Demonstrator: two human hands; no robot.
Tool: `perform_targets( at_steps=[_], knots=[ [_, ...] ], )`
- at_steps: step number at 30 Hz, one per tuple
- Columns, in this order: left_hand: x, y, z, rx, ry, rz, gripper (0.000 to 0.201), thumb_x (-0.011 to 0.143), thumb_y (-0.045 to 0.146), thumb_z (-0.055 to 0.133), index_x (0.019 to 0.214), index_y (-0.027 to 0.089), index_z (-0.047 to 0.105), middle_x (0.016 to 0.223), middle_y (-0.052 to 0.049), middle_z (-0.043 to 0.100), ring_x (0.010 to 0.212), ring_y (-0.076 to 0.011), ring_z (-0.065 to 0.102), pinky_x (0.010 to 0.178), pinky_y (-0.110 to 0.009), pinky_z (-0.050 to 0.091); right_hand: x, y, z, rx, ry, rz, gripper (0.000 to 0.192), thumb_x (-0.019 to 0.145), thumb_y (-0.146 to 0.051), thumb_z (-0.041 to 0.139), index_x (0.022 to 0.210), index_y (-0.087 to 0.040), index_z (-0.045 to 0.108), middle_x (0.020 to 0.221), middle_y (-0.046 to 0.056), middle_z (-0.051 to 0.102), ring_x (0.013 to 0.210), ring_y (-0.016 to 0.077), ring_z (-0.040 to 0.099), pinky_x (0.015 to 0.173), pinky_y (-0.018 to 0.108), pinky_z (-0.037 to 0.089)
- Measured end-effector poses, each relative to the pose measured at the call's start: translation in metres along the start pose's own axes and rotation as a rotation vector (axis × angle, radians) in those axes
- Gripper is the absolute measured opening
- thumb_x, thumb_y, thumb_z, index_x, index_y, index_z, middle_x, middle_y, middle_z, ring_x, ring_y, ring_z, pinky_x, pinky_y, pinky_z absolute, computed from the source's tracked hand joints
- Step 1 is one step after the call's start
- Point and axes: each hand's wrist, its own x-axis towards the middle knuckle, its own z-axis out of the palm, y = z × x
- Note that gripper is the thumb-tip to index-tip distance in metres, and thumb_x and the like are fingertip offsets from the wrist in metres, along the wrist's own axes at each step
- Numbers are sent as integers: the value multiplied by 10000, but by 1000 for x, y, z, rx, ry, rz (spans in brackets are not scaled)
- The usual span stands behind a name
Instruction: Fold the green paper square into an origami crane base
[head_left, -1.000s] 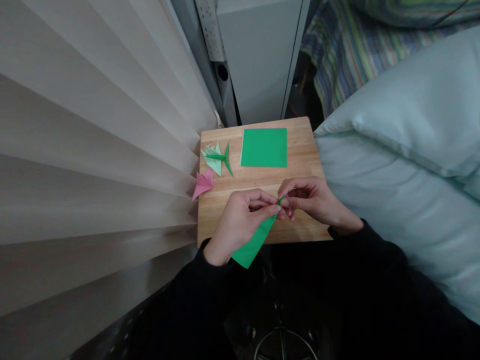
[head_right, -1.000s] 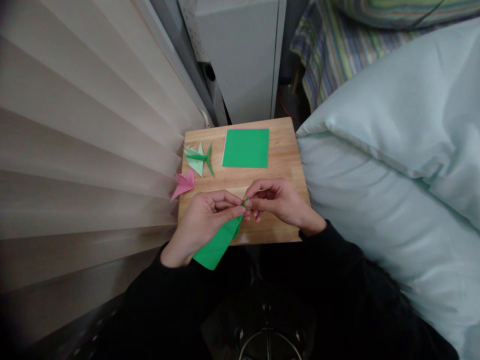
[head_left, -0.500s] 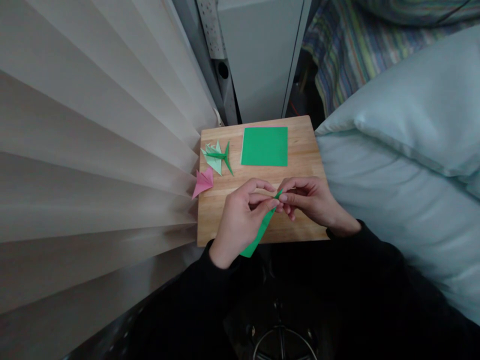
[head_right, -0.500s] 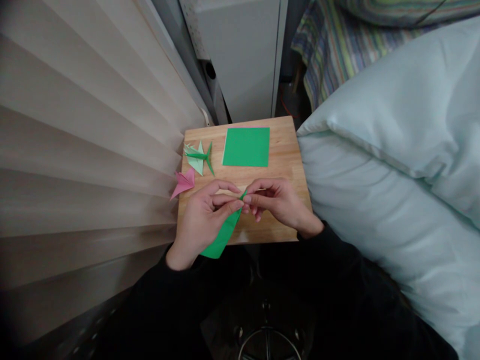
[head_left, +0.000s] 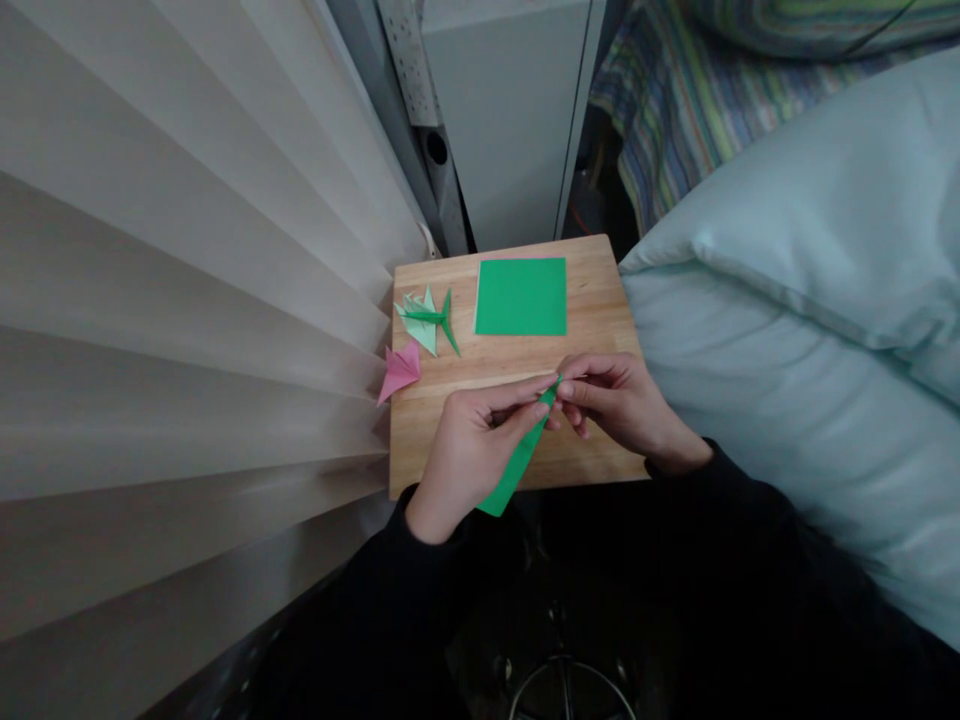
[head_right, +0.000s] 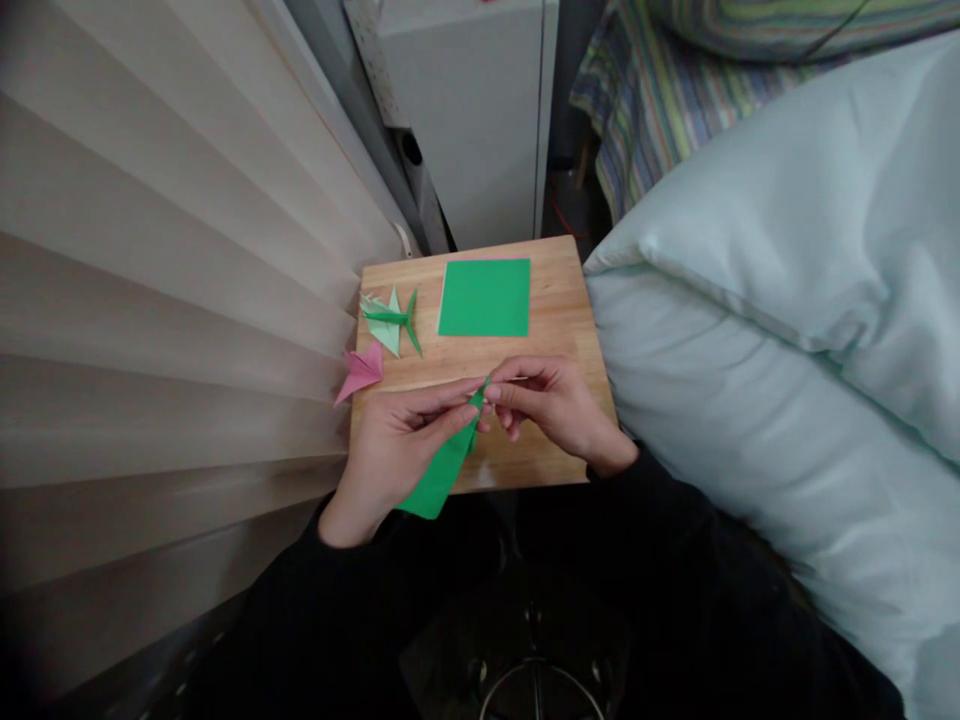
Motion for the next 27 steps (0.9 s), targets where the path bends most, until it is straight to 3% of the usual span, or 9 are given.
perform_targets(
  at_steps=[15, 20, 24, 27],
  knots=[
    [1, 0, -2, -36, -54, -70, 219, 868, 171, 742, 1056, 215, 844, 937, -54, 842, 870, -197, 800, 926, -359, 647, -1, 3, 0, -1, 10, 20, 117, 835, -274, 852, 794, -186, 787, 687, 13, 756, 514, 85, 644, 434, 160, 533],
    [1, 3, 0, -62, -60, -113, 205, 852, 205, 760, 1044, 186, 830, 954, -60, 841, 875, -202, 802, 899, -348, 648, 0, 5, 3, -11, 37, -18, 149, 821, -277, 862, 767, -190, 754, 665, -3, 741, 506, 91, 659, 432, 165, 530],
    [-1, 6, 2, -38, -19, -181, 324, 858, 253, 780, 1167, 162, 748, 883, -59, 839, 837, -208, 808, 835, -327, 641, 0, 5, 7, -28, 60, -60, 179, 802, -280, 871, 736, -195, 727, 649, -12, 726, 500, 104, 675, 416, 167, 517],
    [-1, 8, 2, -11, 8, -213, 333, 844, 274, 806, 1137, 164, 694, 829, -50, 834, 812, -208, 809, 794, -307, 629, -1, 6, 11, -48, 81, -84, 192, 791, -287, 874, 725, -197, 718, 649, -14, 721, 493, 110, 672, 404, 176, 510]
  ],
)
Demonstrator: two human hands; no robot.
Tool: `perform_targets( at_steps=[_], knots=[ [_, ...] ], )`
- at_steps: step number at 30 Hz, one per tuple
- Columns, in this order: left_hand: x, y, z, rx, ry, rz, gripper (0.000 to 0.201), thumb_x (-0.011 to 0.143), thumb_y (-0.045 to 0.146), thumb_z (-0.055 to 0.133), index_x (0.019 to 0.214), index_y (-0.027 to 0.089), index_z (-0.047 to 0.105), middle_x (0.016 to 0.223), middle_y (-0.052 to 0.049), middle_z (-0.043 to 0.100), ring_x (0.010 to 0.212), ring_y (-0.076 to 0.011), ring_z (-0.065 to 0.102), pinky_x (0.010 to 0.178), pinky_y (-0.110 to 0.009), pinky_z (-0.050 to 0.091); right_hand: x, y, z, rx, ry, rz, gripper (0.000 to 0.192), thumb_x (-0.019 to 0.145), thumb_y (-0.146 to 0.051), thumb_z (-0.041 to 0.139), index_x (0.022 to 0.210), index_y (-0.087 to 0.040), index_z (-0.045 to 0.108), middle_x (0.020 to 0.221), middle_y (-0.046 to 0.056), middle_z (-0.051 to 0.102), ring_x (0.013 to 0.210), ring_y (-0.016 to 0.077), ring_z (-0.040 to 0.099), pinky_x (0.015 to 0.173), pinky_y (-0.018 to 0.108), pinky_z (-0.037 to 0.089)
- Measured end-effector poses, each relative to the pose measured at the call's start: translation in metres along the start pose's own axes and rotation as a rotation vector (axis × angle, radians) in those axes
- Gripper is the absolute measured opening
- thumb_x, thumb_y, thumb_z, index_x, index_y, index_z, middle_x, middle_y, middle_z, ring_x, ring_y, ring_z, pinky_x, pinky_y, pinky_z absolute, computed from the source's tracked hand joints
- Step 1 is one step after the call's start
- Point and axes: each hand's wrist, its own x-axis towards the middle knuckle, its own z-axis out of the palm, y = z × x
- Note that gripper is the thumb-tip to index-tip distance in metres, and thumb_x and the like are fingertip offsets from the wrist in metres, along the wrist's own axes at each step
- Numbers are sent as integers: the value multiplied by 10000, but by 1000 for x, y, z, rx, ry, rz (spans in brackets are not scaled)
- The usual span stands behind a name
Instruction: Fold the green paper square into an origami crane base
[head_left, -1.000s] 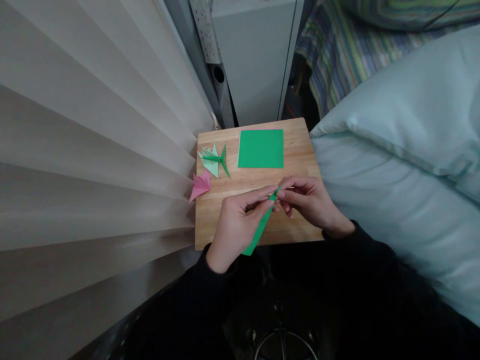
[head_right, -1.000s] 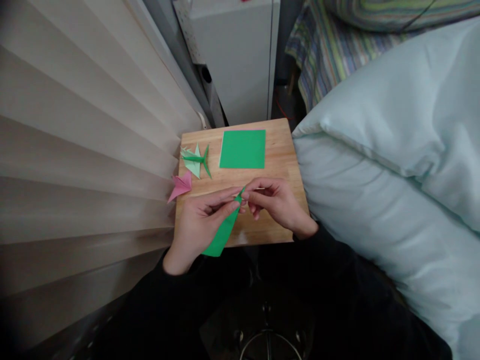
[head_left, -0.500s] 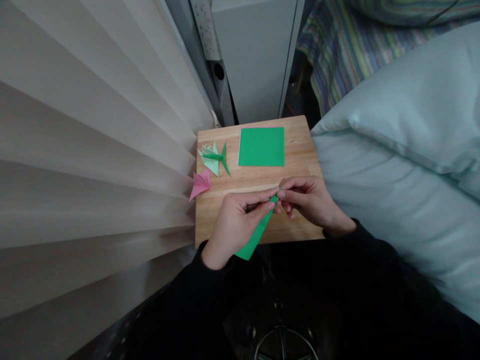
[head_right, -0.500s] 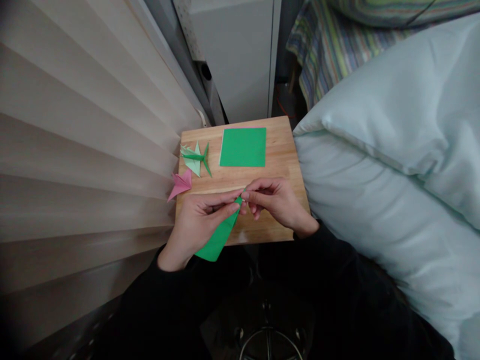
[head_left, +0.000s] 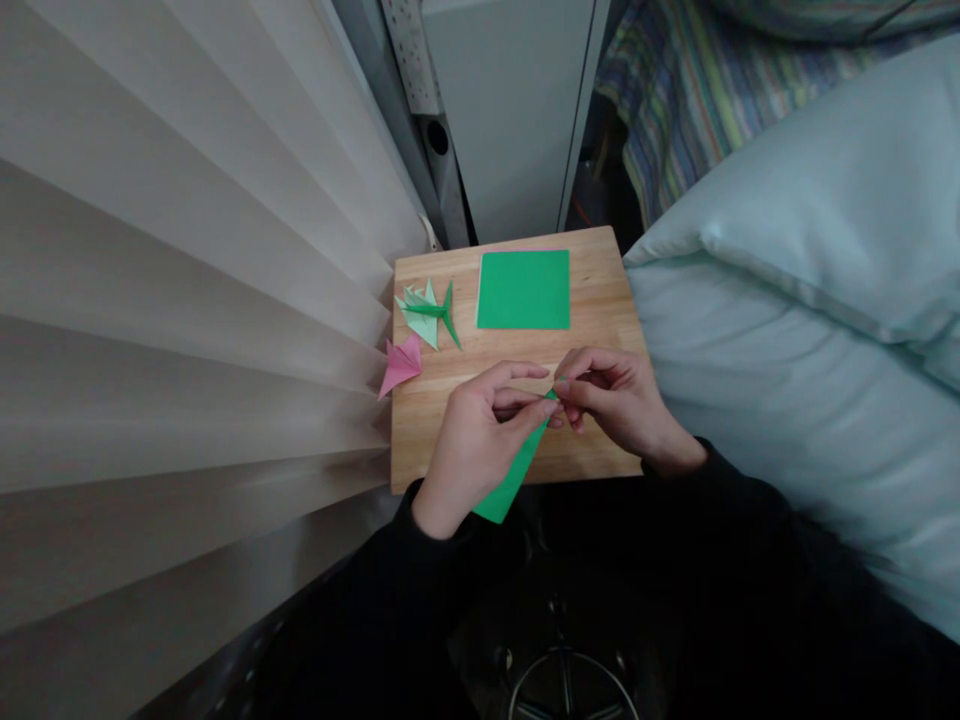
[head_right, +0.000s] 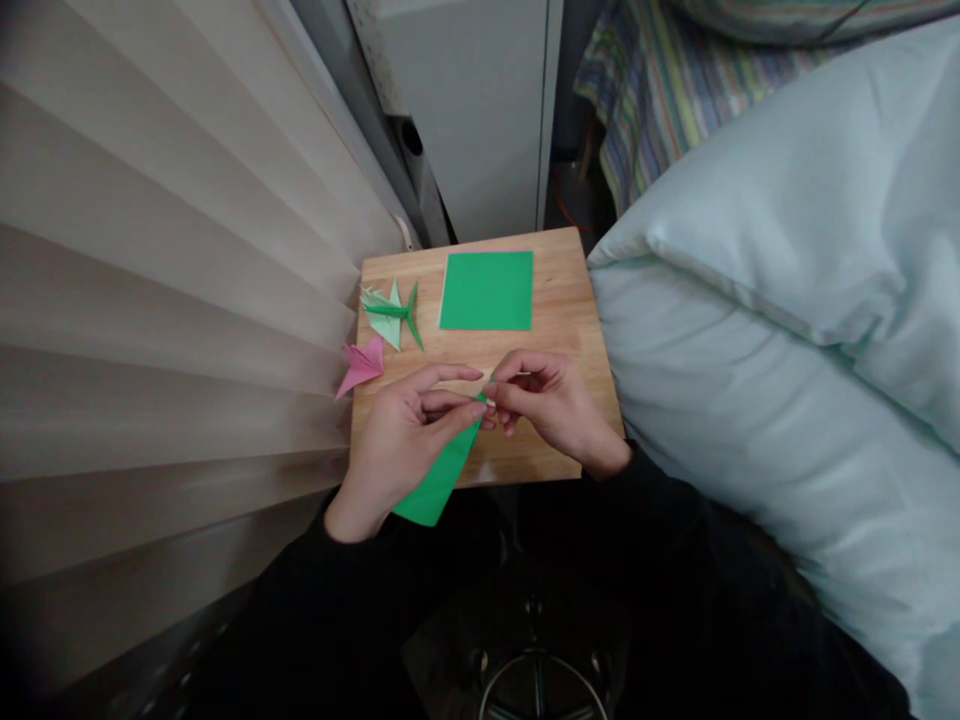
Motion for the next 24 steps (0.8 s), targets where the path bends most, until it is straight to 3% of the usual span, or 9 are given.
perform_targets(
  at_steps=[5, 11, 17, 21, 24],
  knots=[
    [0, 1, 0, 24, -2, -28, 250, 818, 252, 819, 1009, 179, 674, 814, -46, 829, 788, -213, 807, 750, -296, 611, -2, 2, 2, -52, 38, -35, 262, 841, -353, 826, 675, -187, 709, 618, -11, 683, 471, 105, 635, 404, 197, 495],
    [4, -5, 0, -27, 74, 7, 178, 803, 258, 834, 914, 171, 725, 833, -63, 824, 810, -217, 800, 749, -298, 605, -1, 3, 2, -175, 196, -15, 361, 931, -486, 715, 720, -194, 708, 619, -8, 636, 508, 111, 599, 474, 241, 510],
    [8, -13, 1, -256, 261, 13, 317, 716, 294, 911, 972, 167, 774, 929, -66, 830, 870, -206, 790, 820, -307, 612, -6, 8, 17, -287, 43, -21, 268, 859, -473, 808, 877, -217, 734, 882, 27, 741, 844, 178, 684, 789, 318, 565],
    [7, -13, 7, -408, 252, -27, 267, 720, 267, 898, 937, 168, 778, 902, -57, 824, 940, -206, 786, 918, -334, 597, -10, 13, 20, -298, 41, -61, 216, 921, -417, 747, 831, -223, 715, 826, 7, 711, 819, 167, 643, 785, 310, 513],
    [8, -13, 8, -394, 268, 11, 216, 718, 272, 899, 872, 175, 784, 861, -38, 811, 877, -168, 768, 881, -298, 585, -11, 12, 19, -330, 54, -65, 204, 922, -356, 734, 779, -213, 702, 759, -6, 677, 750, 152, 600, 733, 300, 470]
  ],
)
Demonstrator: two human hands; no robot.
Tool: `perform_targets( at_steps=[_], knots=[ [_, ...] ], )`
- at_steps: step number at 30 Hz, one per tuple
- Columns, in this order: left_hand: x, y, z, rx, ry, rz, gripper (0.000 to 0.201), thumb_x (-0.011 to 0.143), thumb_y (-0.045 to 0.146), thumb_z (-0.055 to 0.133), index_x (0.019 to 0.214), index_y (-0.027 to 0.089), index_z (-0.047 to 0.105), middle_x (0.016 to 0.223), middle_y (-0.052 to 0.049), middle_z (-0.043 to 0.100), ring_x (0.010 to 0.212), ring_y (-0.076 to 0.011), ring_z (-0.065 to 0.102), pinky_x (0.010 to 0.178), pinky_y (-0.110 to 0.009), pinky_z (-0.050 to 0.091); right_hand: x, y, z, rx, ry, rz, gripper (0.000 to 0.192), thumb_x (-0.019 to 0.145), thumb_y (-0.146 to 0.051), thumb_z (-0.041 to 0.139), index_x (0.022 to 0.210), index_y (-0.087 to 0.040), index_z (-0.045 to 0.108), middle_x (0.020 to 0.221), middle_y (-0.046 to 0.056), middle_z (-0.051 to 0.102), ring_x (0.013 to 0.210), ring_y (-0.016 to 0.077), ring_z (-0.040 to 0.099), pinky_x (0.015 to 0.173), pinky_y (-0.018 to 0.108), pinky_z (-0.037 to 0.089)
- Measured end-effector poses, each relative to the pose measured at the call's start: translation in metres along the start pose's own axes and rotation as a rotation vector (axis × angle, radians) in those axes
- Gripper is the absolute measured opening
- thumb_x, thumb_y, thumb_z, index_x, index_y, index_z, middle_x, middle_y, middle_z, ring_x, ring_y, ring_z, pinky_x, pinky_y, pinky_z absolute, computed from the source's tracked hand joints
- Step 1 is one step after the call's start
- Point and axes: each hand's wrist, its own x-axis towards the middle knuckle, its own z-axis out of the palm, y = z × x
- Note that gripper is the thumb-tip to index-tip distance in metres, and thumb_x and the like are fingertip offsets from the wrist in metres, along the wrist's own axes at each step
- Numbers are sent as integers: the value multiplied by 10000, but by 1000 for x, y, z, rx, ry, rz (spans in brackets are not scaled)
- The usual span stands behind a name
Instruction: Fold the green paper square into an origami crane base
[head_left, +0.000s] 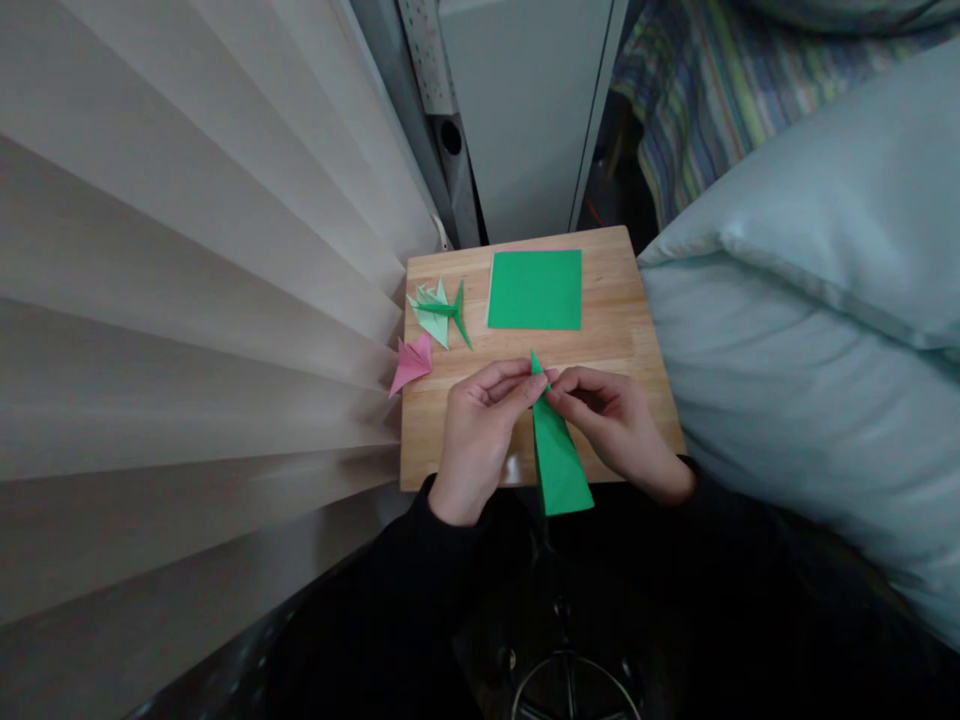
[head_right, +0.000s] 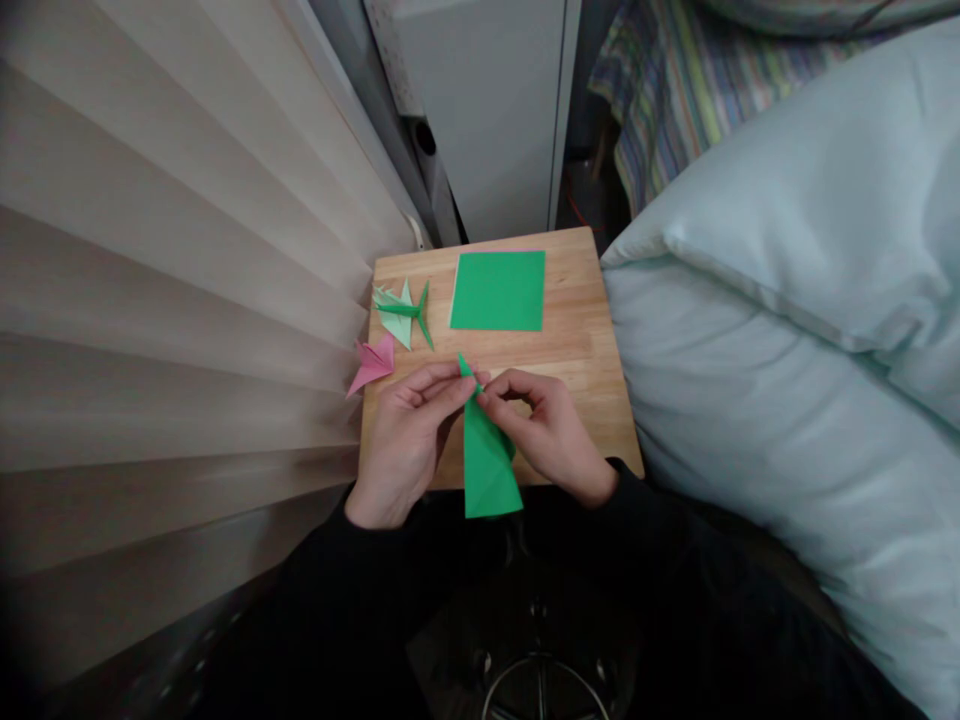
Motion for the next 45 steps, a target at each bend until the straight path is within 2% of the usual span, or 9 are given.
perform_targets(
  at_steps=[4, 8, 11, 15, 20, 30, 40, 45],
  knots=[
    [3, 1, -3, 202, 79, 113, 201, 700, 312, 918, 758, 178, 779, 741, -8, 756, 660, -110, 656, 663, -242, 527, -2, -4, -2, -56, -23, 9, 188, 911, -273, 689, 737, -205, 668, 724, -14, 664, 691, 142, 574, 703, 299, 456],
    [5, 0, -8, 243, 75, 116, 206, 722, 338, 904, 758, 175, 784, 639, 14, 690, 538, -80, 545, 525, -224, 428, -3, -9, -3, -106, -47, 3, 171, 887, -213, 667, 717, -206, 645, 711, -18, 661, 686, 142, 578, 703, 298, 455],
    [5, -1, -8, 208, 38, 102, 194, 729, 322, 898, 767, 170, 785, 610, 19, 669, 543, -81, 554, 556, -226, 456, -3, -9, -2, -106, -51, 7, 170, 899, -235, 672, 732, -208, 658, 724, -13, 671, 706, 149, 596, 718, 301, 466],
    [2, 1, -5, 183, 6, 56, 195, 733, 323, 892, 764, 164, 783, 677, -2, 708, 595, -97, 599, 616, -246, 507, -2, -7, 0, -50, -38, 31, 160, 915, -344, 729, 820, -216, 722, 807, 15, 723, 791, 177, 644, 783, 324, 495],
    [0, 4, -4, 173, -33, 42, 182, 741, 299, 882, 720, 163, 762, 657, 5, 689, 613, -93, 593, 633, -237, 499, -2, -5, 0, 10, -42, 25, 197, 933, -384, 733, 835, -213, 737, 842, 27, 746, 814, 180, 657, 808, 331, 502],
    [1, 7, -1, -19, -9, -64, 220, 648, 238, 915, 711, 155, 722, 629, 29, 657, 573, -64, 573, 602, -210, 490, -2, -9, 2, 53, -29, 63, 222, 898, -409, 759, 804, -211, 726, 779, 14, 706, 749, 165, 622, 719, 310, 490],
    [0, 7, 0, -25, 50, -62, 164, 665, 221, 880, 672, 153, 731, 608, 20, 648, 579, -63, 561, 586, -201, 459, -5, -10, 4, -58, -26, 7, 169, 926, -327, 725, 814, -201, 726, 776, 10, 710, 735, 153, 613, 721, 303, 480],
    [5, 11, -7, -37, 128, -10, 190, 669, 248, 896, 719, 153, 740, 627, 25, 641, 583, -58, 570, 570, -179, 462, -3, -7, 5, 70, -8, 93, 198, 885, -355, 756, 765, -204, 713, 718, -3, 677, 670, 143, 583, 655, 296, 457]
  ],
)
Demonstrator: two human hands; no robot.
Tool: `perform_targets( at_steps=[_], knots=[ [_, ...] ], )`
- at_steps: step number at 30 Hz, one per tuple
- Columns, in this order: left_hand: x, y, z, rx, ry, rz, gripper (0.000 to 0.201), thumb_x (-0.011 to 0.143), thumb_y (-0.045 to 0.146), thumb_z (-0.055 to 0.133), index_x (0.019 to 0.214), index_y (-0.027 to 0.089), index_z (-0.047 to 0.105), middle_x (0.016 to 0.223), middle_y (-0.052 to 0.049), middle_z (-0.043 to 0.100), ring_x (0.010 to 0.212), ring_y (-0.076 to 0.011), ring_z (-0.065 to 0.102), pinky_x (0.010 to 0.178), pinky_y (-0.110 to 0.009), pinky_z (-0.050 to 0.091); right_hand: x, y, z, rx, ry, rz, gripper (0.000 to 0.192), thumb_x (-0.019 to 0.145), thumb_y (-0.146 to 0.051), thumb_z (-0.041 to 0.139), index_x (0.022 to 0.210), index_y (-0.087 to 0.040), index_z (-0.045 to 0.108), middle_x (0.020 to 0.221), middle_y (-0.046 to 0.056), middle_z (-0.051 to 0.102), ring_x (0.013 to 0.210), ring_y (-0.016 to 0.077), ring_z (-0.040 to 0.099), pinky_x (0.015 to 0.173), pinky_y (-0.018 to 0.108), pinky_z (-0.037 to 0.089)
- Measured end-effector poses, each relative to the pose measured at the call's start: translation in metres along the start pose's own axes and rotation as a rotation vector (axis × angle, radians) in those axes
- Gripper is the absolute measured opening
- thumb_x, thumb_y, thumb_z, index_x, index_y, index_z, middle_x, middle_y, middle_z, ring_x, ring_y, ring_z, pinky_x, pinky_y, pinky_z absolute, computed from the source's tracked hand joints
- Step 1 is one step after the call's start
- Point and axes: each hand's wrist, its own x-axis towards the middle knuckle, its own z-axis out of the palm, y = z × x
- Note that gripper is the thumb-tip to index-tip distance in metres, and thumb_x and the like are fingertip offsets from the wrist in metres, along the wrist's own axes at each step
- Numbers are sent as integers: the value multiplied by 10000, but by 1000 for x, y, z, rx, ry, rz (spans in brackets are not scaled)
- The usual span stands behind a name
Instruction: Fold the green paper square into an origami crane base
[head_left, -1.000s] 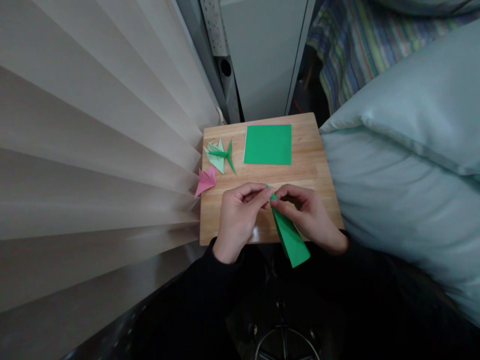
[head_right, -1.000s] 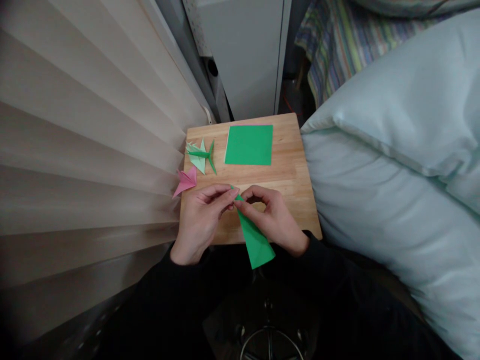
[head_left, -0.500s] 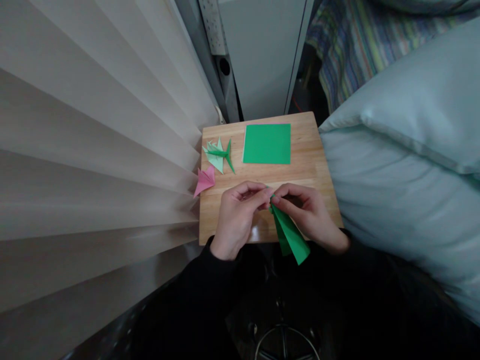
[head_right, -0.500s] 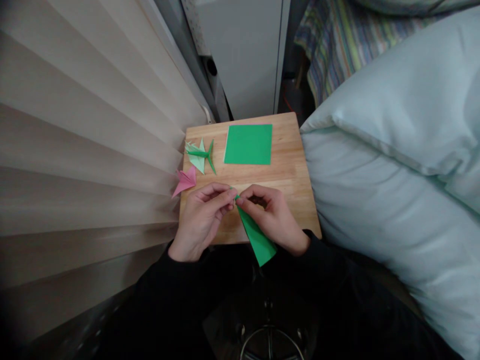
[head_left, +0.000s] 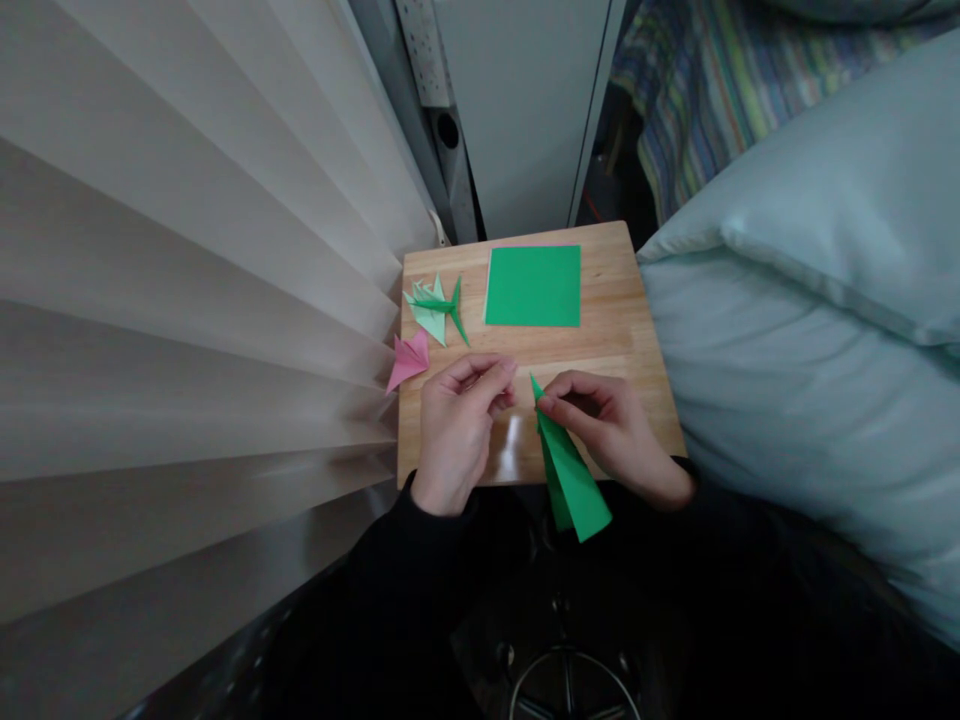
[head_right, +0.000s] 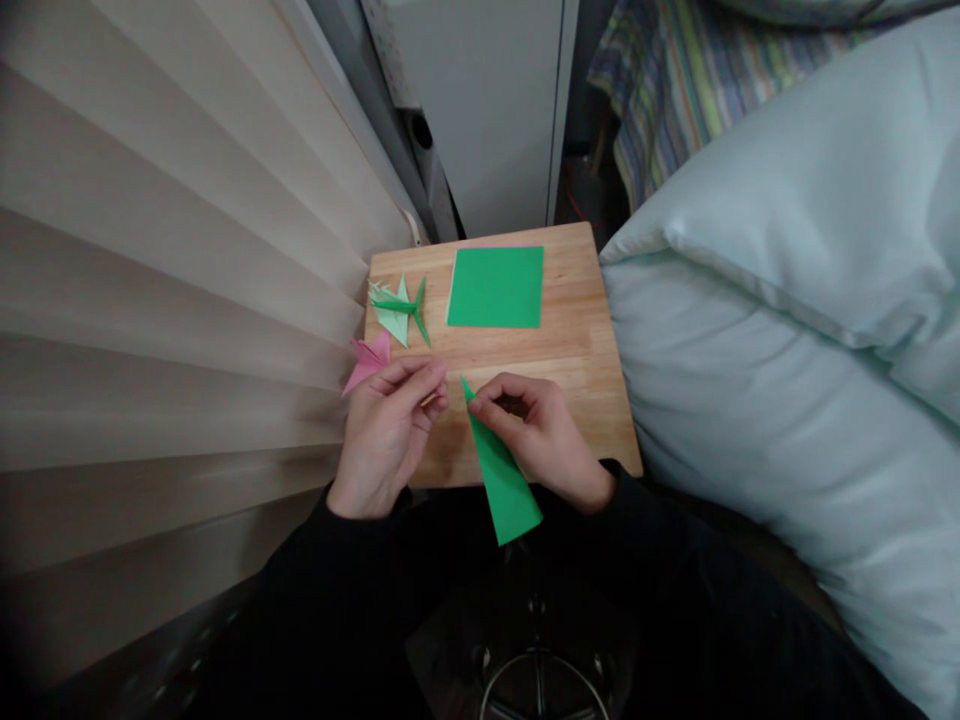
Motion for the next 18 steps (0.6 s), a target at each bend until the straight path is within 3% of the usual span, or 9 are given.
perform_targets(
  at_steps=[2, 7, 18],
  knots=[
    [1, 2, -2, 38, -18, -16, 216, 680, 289, 902, 740, 155, 743, 638, 22, 643, 585, -65, 576, 567, -184, 475, 1, 0, 0, 57, 14, 28, 221, 857, -386, 782, 749, -205, 716, 695, -8, 661, 648, 138, 566, 631, 292, 444],
    [-1, -1, -3, 174, -203, -91, 260, 686, 351, 910, 740, 148, 757, 637, -3, 677, 556, -93, 593, 559, -230, 507, 4, 0, -1, 87, -10, 48, 307, 835, -485, 806, 748, -201, 732, 710, 7, 683, 669, 143, 582, 651, 299, 452],
    [-2, -4, 1, 167, -136, -66, 219, 654, 270, 913, 691, 147, 736, 619, 23, 673, 541, -71, 590, 560, -203, 490, 2, 6, -2, 16, -15, 5, 218, 919, -347, 721, 766, -191, 722, 721, 1, 662, 677, 131, 552, 641, 284, 420]
  ],
)
